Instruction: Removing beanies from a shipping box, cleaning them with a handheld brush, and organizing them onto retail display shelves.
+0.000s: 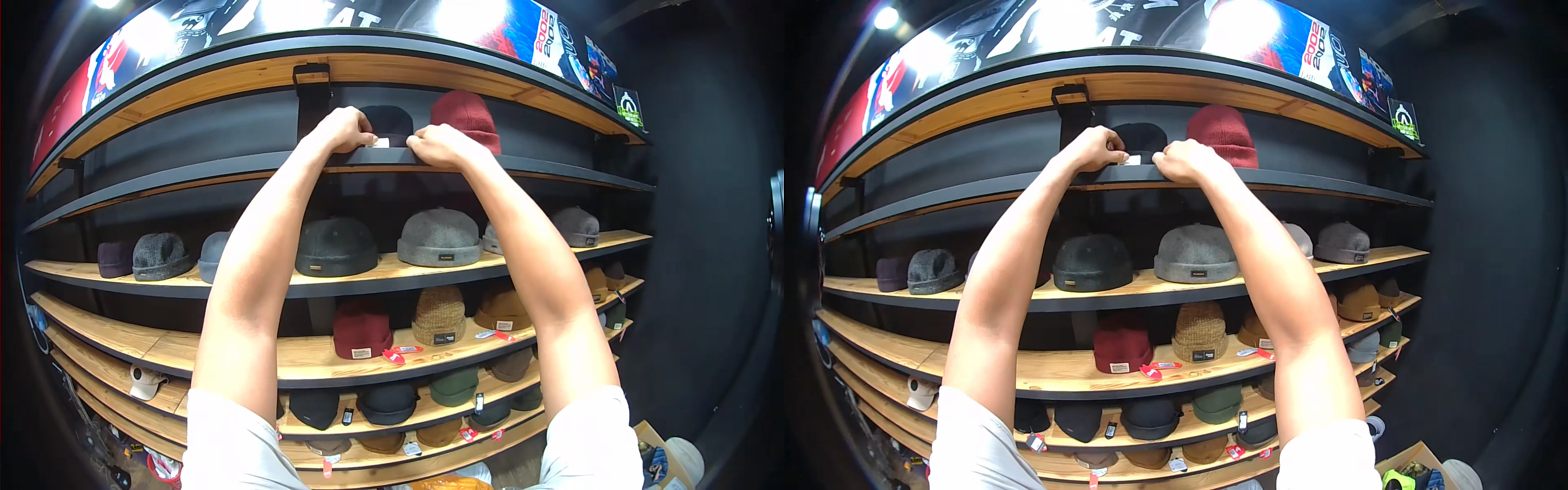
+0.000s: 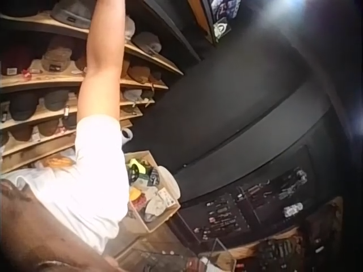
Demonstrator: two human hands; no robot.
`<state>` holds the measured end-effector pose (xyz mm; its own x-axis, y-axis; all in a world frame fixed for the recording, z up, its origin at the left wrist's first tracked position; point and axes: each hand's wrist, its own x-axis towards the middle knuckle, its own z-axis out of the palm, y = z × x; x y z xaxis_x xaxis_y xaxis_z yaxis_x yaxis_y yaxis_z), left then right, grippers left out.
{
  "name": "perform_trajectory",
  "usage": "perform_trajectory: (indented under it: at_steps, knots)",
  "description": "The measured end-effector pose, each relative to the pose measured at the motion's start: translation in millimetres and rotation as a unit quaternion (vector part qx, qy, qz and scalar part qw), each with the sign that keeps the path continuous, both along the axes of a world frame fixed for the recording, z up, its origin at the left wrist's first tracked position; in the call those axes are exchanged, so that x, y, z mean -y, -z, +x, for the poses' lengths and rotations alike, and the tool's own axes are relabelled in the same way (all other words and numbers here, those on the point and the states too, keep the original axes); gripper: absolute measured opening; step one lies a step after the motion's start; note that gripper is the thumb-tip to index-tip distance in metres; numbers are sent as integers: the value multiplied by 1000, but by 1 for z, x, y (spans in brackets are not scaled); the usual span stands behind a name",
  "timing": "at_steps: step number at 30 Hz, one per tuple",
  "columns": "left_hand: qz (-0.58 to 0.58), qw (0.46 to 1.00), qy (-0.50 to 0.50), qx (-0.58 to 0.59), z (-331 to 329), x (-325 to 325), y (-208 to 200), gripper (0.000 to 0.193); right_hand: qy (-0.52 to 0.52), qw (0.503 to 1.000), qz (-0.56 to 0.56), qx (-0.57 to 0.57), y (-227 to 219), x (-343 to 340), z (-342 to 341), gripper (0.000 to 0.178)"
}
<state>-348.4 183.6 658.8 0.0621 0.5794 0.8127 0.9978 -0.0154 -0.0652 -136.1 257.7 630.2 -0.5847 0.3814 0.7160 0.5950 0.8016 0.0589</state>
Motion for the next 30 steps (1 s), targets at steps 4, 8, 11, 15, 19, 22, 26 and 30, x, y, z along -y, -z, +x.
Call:
perform_trajectory:
  at_steps: [4, 8, 11, 15, 19, 22, 26, 30]
  knots:
    - [-21, 1000, 1, 15, -6, -1, -4, 24, -6, 998, 14, -56, 8, -34, -8, 47]
    - [9, 1000, -25, 17, -8, 1, -3, 24, -97, 989, 21, -107, 3, -41, -8, 41]
    - [-39, 998, -47, 33, -13, 6, -7, 25, -138, 980, 43, -137, 4, -33, -20, 38]
    - [-14, 977, 120, 175, -18, 6, -8, 27, -147, 982, 9, -118, 1, -24, -29, 36]
    - [-80, 940, 202, 263, -2, 37, -10, 32, -112, 980, -17, -161, 5, -7, -17, 34]
    - [-107, 946, 225, 209, -20, 35, -5, 30, -137, 976, -21, -170, 14, -2, -19, 35]
    - [-112, 934, 239, 241, -27, 42, 0, 26, -159, 976, -36, -142, 15, -7, -14, 37]
    - [-134, 929, 225, 262, -32, 43, -1, 22, -190, 973, -28, -132, 21, -4, -19, 37]
